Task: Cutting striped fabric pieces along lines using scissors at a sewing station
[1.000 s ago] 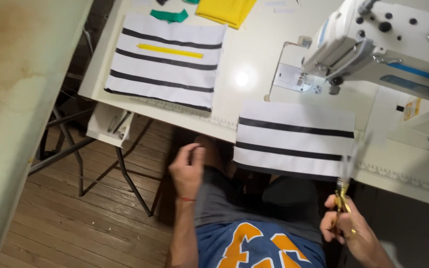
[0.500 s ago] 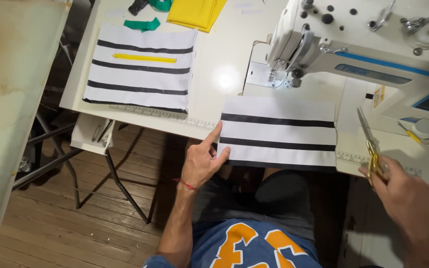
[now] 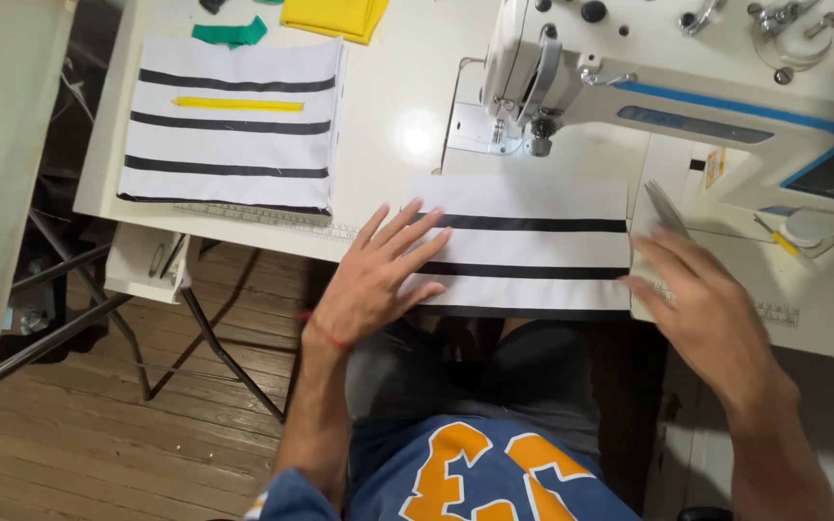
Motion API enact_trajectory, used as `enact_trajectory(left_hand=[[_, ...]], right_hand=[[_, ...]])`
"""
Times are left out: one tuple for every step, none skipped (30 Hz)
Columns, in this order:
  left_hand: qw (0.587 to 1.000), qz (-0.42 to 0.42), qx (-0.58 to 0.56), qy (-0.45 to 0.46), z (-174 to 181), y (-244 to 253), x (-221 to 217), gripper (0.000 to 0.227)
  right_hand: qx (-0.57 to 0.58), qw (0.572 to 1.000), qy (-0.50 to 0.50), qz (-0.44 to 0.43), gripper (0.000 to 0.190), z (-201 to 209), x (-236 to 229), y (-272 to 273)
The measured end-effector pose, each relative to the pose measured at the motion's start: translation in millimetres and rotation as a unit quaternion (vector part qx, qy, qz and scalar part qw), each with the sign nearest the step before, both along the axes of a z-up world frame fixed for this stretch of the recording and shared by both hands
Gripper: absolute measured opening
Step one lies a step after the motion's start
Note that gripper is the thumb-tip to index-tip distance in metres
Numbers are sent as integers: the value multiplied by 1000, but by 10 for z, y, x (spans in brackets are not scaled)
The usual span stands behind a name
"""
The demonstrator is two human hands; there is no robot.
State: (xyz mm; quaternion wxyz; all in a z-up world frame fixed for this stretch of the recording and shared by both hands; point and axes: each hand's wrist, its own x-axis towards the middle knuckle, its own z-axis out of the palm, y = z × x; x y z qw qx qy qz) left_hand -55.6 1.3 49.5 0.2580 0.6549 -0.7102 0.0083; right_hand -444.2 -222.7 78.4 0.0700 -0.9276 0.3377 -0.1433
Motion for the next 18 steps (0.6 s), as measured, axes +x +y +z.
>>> enact_trajectory(left_hand=[[997, -43, 59, -38, -99, -111, 76, 71], [986, -86, 117, -78, -187, -234, 175, 87], [986, -87, 118, -79, -305, -281, 306, 87], [987, -84, 120, -72, -420, -331, 445, 95], [987, -81, 121, -64, -533, -383, 593, 102], [987, -79, 120, -67, -511, -437, 663, 102], [985, -77, 133, -76, -492, -491, 740, 106], [983, -74, 150, -80, -494, -497, 771, 110], [983, -72, 152, -78, -467, -549, 812, 110], [982, -81, 159, -61, -443, -576, 851, 118], [981, -91, 166, -44, -419, -601, 890, 126], [981, -88, 167, -44, -400, -615, 893, 126], [976, -92, 195, -43, -379, -631, 893, 133], [969, -98, 224, -41, -365, -639, 878, 140], [968, -97, 226, -40, -306, -665, 905, 140], [966, -94, 237, -34, -256, -665, 900, 141], [964, -90, 248, -28, -201, -666, 896, 143], [965, -89, 245, -31, -96, -617, 850, 143]], right_hand=[[9, 996, 31, 82, 65, -17, 160, -115], [17, 985, 59, 164, 89, -34, 343, -245], [18, 985, 58, 163, 89, -138, 392, -331], [3, 978, 106, 178, 105, -245, 456, -433], [-13, 969, 153, 192, 121, -350, 529, -538], [-15, 969, 151, 193, 121, -354, 591, -587], [-39, 969, 150, 194, 123, -361, 659, -636], [-59, 967, 152, 197, 126, -375, 694, -651], [-56, 966, 153, 200, 126, -379, 706, -684], [-54, 967, 149, 200, 130, -389, 732, -719], [-51, 968, 144, 200, 133, -398, 757, -753], [-51, 967, 143, 203, 133, -390, 766, -752], [-58, 966, 148, 203, 134, -381, 772, -753], [-63, 966, 153, 201, 135, -377, 754, -731], [-61, 965, 153, 202, 135, -348, 793, -745], [-17, 967, 164, 193, 135, -316, 803, -734], [27, 967, 174, 183, 136, -279, 813, -724], [23, 968, 172, 183, 136, -170, 854, -661]])
